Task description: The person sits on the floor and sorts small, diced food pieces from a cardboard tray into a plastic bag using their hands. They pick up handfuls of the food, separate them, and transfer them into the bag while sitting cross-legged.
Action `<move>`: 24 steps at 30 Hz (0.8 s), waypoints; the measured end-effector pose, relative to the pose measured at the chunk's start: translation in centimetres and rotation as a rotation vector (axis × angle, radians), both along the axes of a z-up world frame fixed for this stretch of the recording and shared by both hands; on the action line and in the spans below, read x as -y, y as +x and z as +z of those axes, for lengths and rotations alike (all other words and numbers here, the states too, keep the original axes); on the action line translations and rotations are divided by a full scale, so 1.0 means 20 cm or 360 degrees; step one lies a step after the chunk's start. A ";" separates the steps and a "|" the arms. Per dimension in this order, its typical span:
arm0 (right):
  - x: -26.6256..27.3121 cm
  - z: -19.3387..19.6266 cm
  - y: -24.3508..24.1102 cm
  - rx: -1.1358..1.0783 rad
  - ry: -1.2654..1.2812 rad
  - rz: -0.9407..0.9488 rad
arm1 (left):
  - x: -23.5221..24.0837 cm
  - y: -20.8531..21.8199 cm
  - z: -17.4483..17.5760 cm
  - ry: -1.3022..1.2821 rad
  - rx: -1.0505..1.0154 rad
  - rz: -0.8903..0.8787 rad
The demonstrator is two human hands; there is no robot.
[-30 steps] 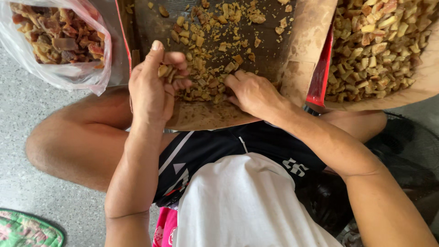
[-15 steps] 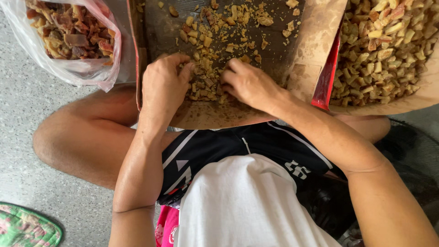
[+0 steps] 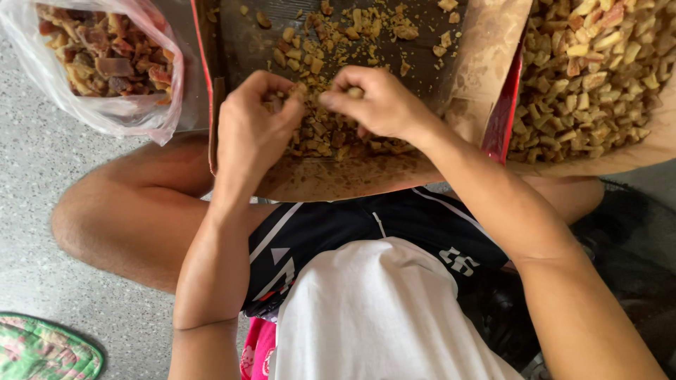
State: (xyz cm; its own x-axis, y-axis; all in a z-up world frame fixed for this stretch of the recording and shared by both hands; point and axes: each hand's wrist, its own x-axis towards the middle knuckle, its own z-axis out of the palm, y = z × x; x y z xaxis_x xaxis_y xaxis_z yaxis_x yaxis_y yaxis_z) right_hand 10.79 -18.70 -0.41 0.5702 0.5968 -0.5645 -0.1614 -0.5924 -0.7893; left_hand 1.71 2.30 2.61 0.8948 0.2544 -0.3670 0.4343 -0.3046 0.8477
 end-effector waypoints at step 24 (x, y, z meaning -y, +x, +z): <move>-0.08 -0.27 0.09 0.1610 -0.0143 0.0510 | -0.05 -0.02 -0.06 -0.1650 0.0083 0.0471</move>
